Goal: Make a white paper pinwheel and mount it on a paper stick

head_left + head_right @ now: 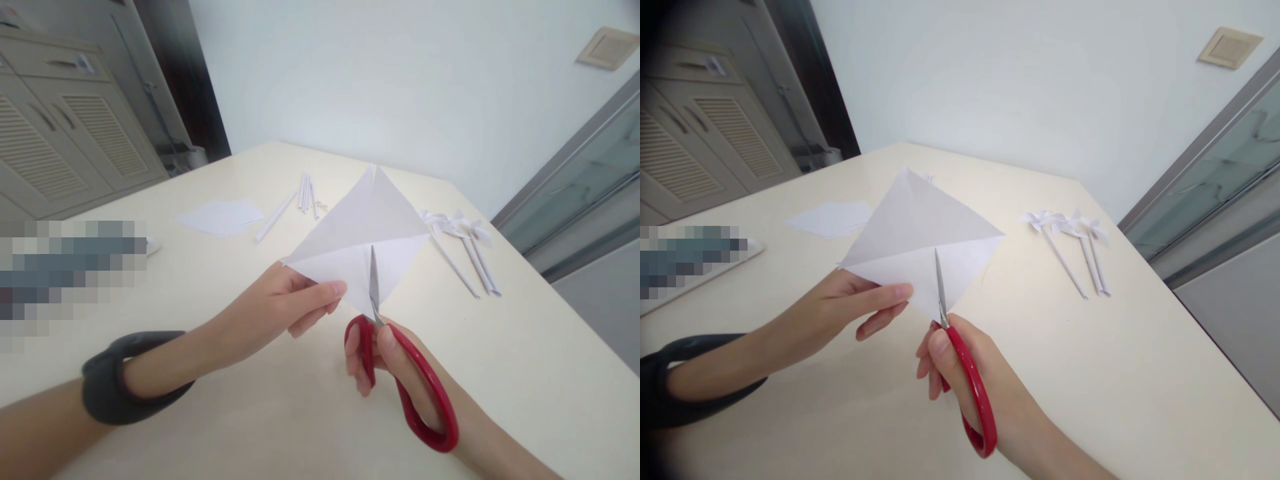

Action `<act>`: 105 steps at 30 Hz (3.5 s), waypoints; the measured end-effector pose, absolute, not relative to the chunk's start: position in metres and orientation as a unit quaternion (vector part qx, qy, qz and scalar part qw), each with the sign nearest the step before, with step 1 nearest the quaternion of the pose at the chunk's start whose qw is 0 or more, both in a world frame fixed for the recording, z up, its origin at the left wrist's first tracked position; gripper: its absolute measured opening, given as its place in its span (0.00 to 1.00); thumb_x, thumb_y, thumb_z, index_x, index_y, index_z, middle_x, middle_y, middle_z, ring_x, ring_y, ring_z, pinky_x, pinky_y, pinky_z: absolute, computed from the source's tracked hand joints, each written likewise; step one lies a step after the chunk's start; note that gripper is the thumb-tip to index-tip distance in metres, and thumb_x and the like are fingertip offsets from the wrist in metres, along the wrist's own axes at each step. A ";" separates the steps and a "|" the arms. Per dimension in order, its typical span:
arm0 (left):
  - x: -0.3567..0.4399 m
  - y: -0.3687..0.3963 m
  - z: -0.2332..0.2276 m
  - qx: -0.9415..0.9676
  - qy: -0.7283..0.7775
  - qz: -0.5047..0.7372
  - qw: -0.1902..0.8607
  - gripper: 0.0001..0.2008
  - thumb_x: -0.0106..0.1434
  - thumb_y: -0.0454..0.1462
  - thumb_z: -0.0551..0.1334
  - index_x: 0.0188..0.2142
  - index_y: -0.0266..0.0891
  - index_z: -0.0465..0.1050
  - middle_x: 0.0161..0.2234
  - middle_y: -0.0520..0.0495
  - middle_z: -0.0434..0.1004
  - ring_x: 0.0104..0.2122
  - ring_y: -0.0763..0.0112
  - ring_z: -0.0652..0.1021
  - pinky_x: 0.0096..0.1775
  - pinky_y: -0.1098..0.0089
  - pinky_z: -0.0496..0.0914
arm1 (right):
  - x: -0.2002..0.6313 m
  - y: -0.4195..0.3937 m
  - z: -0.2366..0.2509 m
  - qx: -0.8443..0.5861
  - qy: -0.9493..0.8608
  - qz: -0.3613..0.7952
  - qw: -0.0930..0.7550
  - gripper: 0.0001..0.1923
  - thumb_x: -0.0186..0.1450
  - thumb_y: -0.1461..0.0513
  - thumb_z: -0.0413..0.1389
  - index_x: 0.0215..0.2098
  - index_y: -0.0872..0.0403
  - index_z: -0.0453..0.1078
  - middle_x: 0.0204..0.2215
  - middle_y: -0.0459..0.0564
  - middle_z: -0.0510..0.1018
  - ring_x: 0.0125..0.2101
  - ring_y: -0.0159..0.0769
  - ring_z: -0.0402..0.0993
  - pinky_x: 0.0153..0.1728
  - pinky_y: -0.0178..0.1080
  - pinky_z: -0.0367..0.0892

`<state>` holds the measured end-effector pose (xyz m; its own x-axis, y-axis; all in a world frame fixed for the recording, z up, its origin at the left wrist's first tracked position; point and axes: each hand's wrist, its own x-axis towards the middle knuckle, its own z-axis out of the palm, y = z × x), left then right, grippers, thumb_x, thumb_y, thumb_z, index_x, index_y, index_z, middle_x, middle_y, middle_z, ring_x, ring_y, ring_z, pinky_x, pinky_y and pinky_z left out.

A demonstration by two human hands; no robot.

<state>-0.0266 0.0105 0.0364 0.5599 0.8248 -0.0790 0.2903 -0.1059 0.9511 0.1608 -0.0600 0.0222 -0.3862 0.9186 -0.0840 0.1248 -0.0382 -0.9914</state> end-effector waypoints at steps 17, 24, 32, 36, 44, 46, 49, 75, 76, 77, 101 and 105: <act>-0.025 0.009 0.041 0.703 0.393 0.228 0.547 0.26 0.65 0.46 0.52 0.13 0.39 0.53 0.14 0.55 0.53 0.21 0.74 0.63 0.33 0.72 0.62 | 0.159 -0.057 0.017 -0.424 -0.600 0.574 0.361 0.23 0.67 0.46 0.40 0.31 0.55 0.60 0.26 0.47 0.68 0.23 0.28 0.62 0.27 0.35 0.61; -0.025 0.010 0.040 0.706 0.385 0.229 0.549 0.25 0.65 0.46 0.52 0.14 0.39 0.52 0.14 0.55 0.53 0.21 0.74 0.63 0.33 0.72 0.61 | 0.161 -0.058 0.014 -0.441 -0.608 0.565 0.340 0.23 0.67 0.46 0.40 0.29 0.54 0.60 0.23 0.45 0.67 0.23 0.29 0.63 0.24 0.34 0.59; -0.026 0.010 0.037 0.702 0.391 0.227 0.551 0.25 0.65 0.47 0.52 0.15 0.39 0.54 0.14 0.56 0.52 0.20 0.75 0.61 0.31 0.72 0.60 | 0.160 -0.058 0.013 -0.446 -0.623 0.552 0.329 0.22 0.68 0.47 0.39 0.28 0.54 0.58 0.21 0.44 0.66 0.23 0.30 0.64 0.30 0.37 0.62; -0.026 0.010 0.036 0.706 0.385 0.225 0.551 0.25 0.65 0.46 0.52 0.15 0.39 0.54 0.15 0.56 0.53 0.21 0.74 0.64 0.33 0.72 0.61 | 0.159 -0.059 0.017 -0.443 -0.606 0.568 0.338 0.22 0.68 0.46 0.39 0.30 0.55 0.60 0.23 0.46 0.67 0.23 0.30 0.63 0.27 0.36 0.61; -0.026 0.008 0.036 0.706 0.387 0.216 0.552 0.24 0.65 0.47 0.52 0.15 0.40 0.56 0.14 0.55 0.55 0.20 0.73 0.64 0.31 0.71 0.62 | 0.157 -0.060 0.020 -0.436 -0.584 0.581 0.363 0.25 0.66 0.44 0.39 0.31 0.56 0.62 0.24 0.48 0.67 0.23 0.30 0.62 0.26 0.36 0.61; -0.025 0.008 0.037 0.708 0.394 0.220 0.543 0.24 0.65 0.46 0.52 0.15 0.39 0.56 0.13 0.56 0.55 0.19 0.74 0.63 0.30 0.72 0.62 | 0.158 -0.059 0.019 -0.434 -0.589 0.578 0.361 0.26 0.66 0.43 0.39 0.30 0.56 0.61 0.22 0.46 0.66 0.23 0.30 0.62 0.26 0.36 0.61; -0.023 0.008 0.037 0.713 0.397 0.235 0.528 0.23 0.64 0.45 0.52 0.15 0.39 0.57 0.13 0.56 0.55 0.18 0.74 0.62 0.28 0.72 0.62 | 0.158 -0.059 0.017 -0.426 -0.593 0.580 0.362 0.24 0.67 0.45 0.39 0.30 0.55 0.60 0.23 0.46 0.67 0.22 0.29 0.63 0.27 0.36 0.62; -0.022 0.006 0.035 0.706 0.400 0.209 0.546 0.23 0.64 0.47 0.53 0.17 0.38 0.59 0.14 0.56 0.57 0.18 0.75 0.62 0.26 0.71 0.58 | 0.156 -0.061 0.028 -0.464 -0.595 0.554 0.353 0.27 0.65 0.41 0.38 0.28 0.54 0.62 0.21 0.47 0.67 0.24 0.33 0.65 0.29 0.38 0.63; -0.023 0.006 0.034 0.706 0.397 0.206 0.550 0.23 0.64 0.47 0.53 0.17 0.38 0.58 0.14 0.56 0.57 0.19 0.75 0.62 0.27 0.71 0.58 | 0.156 -0.061 0.028 -0.464 -0.593 0.554 0.355 0.27 0.65 0.42 0.38 0.28 0.54 0.63 0.22 0.47 0.67 0.24 0.34 0.65 0.29 0.38 0.63; -0.024 0.007 0.033 0.705 0.395 0.206 0.552 0.23 0.64 0.48 0.53 0.17 0.38 0.59 0.14 0.56 0.57 0.19 0.75 0.62 0.27 0.71 0.58 | 0.156 -0.061 0.027 -0.463 -0.590 0.556 0.358 0.28 0.65 0.42 0.38 0.28 0.54 0.63 0.22 0.47 0.67 0.25 0.34 0.65 0.29 0.38 0.63; -0.024 0.008 0.033 0.712 0.385 0.209 0.548 0.23 0.64 0.46 0.54 0.16 0.38 0.57 0.14 0.57 0.56 0.18 0.77 0.61 0.25 0.73 0.58 | 0.159 -0.060 0.012 -0.408 -0.562 0.603 0.393 0.24 0.67 0.46 0.41 0.28 0.55 0.65 0.22 0.46 0.66 0.25 0.31 0.63 0.32 0.37 0.60; -0.023 0.006 0.036 0.714 0.393 0.213 0.539 0.21 0.64 0.44 0.53 0.16 0.39 0.58 0.14 0.57 0.55 0.18 0.76 0.61 0.24 0.73 0.58 | 0.159 -0.059 0.022 -0.418 -0.563 0.608 0.372 0.26 0.64 0.42 0.42 0.29 0.54 0.63 0.23 0.47 0.67 0.23 0.32 0.62 0.30 0.38 0.62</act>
<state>-0.0228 0.0056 0.0356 0.6006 0.7906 -0.1195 0.3320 -0.1106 0.9368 0.1589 -0.0585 0.0222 -0.3730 0.9236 -0.0889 0.0178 -0.0887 -0.9959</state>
